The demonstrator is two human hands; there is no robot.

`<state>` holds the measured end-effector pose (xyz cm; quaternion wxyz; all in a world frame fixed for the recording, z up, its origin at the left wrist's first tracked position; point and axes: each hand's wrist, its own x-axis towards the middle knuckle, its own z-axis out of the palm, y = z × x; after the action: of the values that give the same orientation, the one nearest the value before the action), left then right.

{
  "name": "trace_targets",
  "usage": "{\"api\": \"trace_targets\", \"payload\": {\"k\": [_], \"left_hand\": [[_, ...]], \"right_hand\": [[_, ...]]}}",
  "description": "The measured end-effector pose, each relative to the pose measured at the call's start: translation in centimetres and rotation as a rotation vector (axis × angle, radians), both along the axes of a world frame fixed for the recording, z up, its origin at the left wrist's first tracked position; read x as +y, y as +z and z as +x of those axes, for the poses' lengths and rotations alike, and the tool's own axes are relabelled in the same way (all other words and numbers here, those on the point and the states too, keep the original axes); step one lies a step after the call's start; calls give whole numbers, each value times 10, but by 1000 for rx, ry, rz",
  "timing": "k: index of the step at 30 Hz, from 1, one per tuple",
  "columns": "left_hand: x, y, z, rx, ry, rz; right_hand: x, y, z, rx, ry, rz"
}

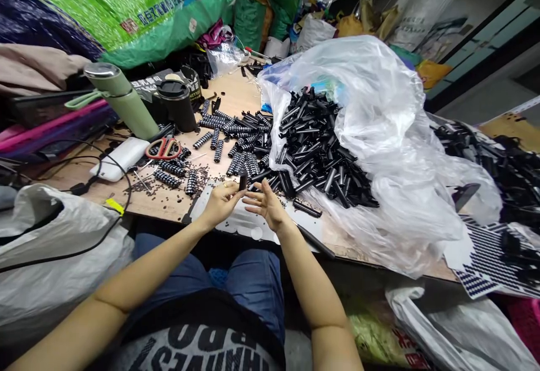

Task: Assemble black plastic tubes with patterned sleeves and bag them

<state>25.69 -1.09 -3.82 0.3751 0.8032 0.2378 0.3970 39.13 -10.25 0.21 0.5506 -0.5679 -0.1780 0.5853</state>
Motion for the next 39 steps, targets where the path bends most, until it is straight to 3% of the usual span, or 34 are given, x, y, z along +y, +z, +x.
{"api": "trace_targets", "payload": {"k": [5, 7, 9, 10, 12, 14, 16, 19, 22, 27, 29, 31, 35, 39], "left_hand": [[-14, -12, -2, 86, 76, 304], [-17, -12, -2, 119, 58, 366], [-7, -8, -3, 174, 17, 361], [7, -5, -3, 219, 26, 328], [50, 3, -6, 348, 163, 230], [109, 6, -8, 515, 431, 159], [166, 2, -10, 672, 582, 169], [224, -12, -9, 913, 527, 130], [241, -25, -2, 955, 420, 193], [246, -31, 7, 831, 222, 228], [245, -28, 7, 742, 223, 190], [234, -23, 6, 528, 230, 125], [178, -15, 1, -57, 47, -209], [109, -24, -2, -257, -128, -423]], "right_hand": [[4, 0, -13, 146, 13, 28], [5, -3, -15, 166, 5, 54], [4, -6, -13, 92, -70, 86], [2, -9, -11, 2, -116, 100], [-4, -14, -9, -266, -157, 110], [-14, -18, -9, -569, -84, 106], [-23, -23, -15, -807, 60, 109], [-34, -31, -26, -998, 215, 133], [-39, -41, -32, -1079, 276, 148], [-47, -50, -34, -1136, 355, 120], [-50, -52, -34, -1174, 346, 118], [-51, -54, -32, -1220, 328, 120], [-48, -57, -28, -1294, 343, 133], [-36, -57, -25, -1402, 381, 130]]}}
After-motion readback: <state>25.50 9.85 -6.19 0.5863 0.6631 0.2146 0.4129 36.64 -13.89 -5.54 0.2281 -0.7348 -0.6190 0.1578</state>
